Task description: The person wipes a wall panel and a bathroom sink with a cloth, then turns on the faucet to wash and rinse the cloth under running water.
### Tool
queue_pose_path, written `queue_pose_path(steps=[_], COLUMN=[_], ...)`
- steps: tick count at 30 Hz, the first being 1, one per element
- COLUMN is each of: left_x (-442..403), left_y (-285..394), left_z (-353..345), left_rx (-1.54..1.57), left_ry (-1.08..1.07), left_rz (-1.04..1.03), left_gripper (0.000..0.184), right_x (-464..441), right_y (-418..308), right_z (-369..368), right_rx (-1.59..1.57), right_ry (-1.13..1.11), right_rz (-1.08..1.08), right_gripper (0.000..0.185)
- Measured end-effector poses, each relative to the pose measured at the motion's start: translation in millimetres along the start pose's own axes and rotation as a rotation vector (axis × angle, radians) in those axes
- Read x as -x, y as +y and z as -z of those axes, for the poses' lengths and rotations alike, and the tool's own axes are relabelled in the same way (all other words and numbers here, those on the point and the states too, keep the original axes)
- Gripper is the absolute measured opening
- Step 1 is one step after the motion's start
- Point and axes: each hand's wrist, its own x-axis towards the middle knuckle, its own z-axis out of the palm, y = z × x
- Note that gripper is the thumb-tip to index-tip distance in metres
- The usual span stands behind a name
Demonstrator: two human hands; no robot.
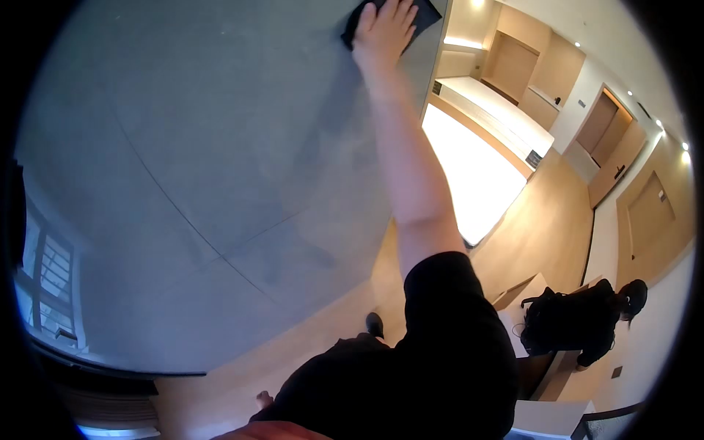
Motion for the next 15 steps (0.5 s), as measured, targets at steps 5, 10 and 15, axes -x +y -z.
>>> queue_pose_path(steps=[5, 10, 15], left_x=[15.6, -8.5, -48.6], left_y=[3.4, 35.3, 92.4], left_z=[-0.8, -2.8, 3.5], left_rx=[-0.206, -0.199, -0.047], left_ry=[-0.091, -0.073, 0.118], left_rz=[0.005, -0.067, -0.302], left_gripper=[0.043, 0.048, 0.052], right_x=[95.8, 210.3, 96.1], right_y=[-71.7, -83.0, -127.3], right_z=[24.1, 36.8, 62.1], right_rx=[-0.043, -0.395, 0.282], right_ry=[-0.106, -0.477, -1.043], right_rz=[0.404, 1.066, 0.993], right_gripper=[0.065, 0.056, 0.034])
